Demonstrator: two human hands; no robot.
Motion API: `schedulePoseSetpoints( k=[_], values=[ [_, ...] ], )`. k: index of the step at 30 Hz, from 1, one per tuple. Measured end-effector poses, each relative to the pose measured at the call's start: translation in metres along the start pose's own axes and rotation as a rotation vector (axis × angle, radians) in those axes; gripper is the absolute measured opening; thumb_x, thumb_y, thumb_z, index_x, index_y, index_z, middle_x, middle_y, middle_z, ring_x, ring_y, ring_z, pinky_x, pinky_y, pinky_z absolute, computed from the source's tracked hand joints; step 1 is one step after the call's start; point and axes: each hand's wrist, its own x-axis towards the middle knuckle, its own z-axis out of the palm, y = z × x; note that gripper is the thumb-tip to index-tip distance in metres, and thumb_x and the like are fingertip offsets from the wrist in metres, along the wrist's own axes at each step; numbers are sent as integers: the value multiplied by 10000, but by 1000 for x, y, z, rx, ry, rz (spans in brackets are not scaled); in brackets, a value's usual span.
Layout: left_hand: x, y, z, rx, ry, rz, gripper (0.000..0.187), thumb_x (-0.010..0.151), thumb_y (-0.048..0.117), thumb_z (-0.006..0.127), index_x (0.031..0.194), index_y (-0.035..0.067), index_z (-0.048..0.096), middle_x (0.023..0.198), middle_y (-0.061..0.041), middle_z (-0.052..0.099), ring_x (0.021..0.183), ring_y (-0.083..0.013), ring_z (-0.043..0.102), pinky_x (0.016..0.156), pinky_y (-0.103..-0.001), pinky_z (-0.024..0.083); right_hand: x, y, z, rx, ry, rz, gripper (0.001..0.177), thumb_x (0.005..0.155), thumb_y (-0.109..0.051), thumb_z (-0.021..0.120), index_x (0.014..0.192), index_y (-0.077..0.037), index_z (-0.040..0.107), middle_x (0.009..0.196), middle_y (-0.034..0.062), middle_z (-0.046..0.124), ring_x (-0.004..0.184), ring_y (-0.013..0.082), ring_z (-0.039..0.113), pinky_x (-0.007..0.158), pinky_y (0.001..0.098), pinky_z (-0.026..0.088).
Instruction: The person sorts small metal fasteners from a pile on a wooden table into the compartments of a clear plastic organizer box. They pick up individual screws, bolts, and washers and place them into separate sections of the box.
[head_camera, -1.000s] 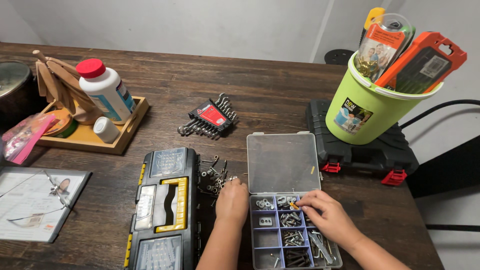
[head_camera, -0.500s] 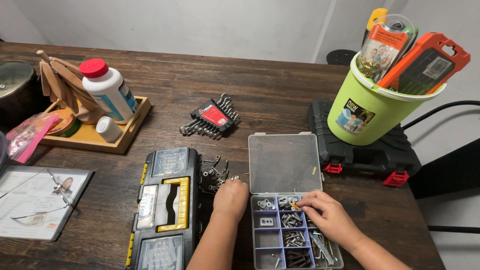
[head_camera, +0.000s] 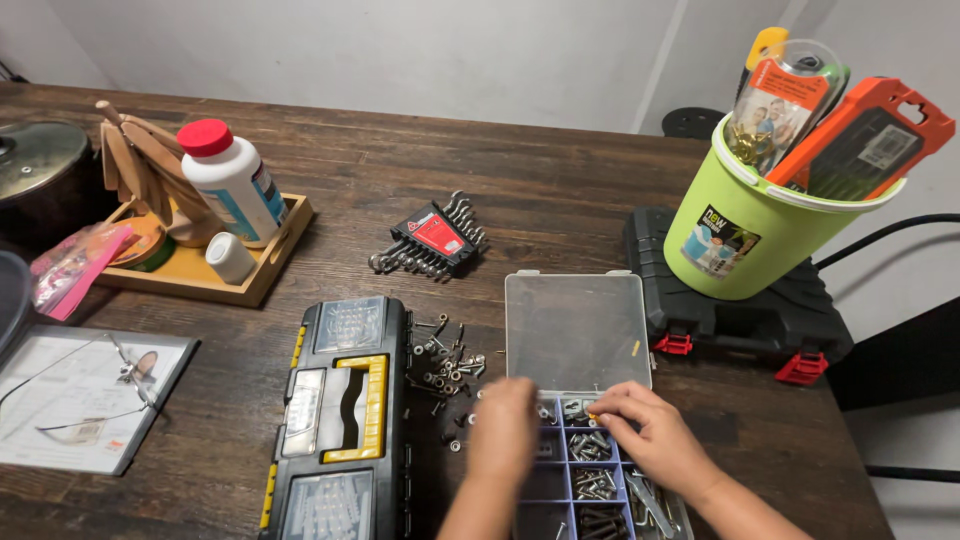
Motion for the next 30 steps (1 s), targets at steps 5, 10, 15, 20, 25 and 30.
schedulePoseSetpoints(
  k=[5,10,15,20,25,30],
  values=[
    [31,-61,-18,375,268,-76,371,856,-4,541,1223,29,583,1303,-236,572,1132,-429,617,922,-460,522,-3,1,-5,-4,6,10,187,863,-115,685,1011,-96,796,1034,21,727,946,159,712,830,287,554],
    [40,-89,-20,231,-5,-321,420,956,-22,435,1367,10,512,1401,-242,533,1191,-421,603,984,-457,516,-8,5,-12,-6,13,51,185,861,-127,689,1006,-100,801,1035,15,721,919,151,708,773,278,564],
    [49,-124,-25,186,-18,-226,431,929,-56,439,1342,7,546,1345,-260,575,1185,-427,609,977,-450,524,-15,8,-21,-33,13,83,185,866,-123,686,1013,-96,795,1012,4,717,860,133,696,720,272,557],
    [60,-147,-27,154,-90,-174,407,908,-66,451,1262,40,622,1274,-233,623,1119,-414,643,942,-453,539,-14,6,-29,-31,9,131,190,863,-117,681,1011,-96,799,1012,-8,722,783,133,681,692,277,550],
    [67,-146,-22,306,-127,-179,261,926,-39,467,1114,42,629,1166,-222,646,1067,-409,665,889,-473,559,-15,4,-27,-55,-14,188,236,866,-119,676,1066,-117,802,1019,-13,722,809,130,695,721,275,562],
    [62,-144,-24,237,-66,-176,236,925,-37,475,1075,61,629,1094,-227,670,1051,-423,661,877,-490,546,-17,6,-26,-54,14,85,184,864,-116,685,1007,-88,798,1014,-3,726,871,124,710,763,274,564]
  ],
)
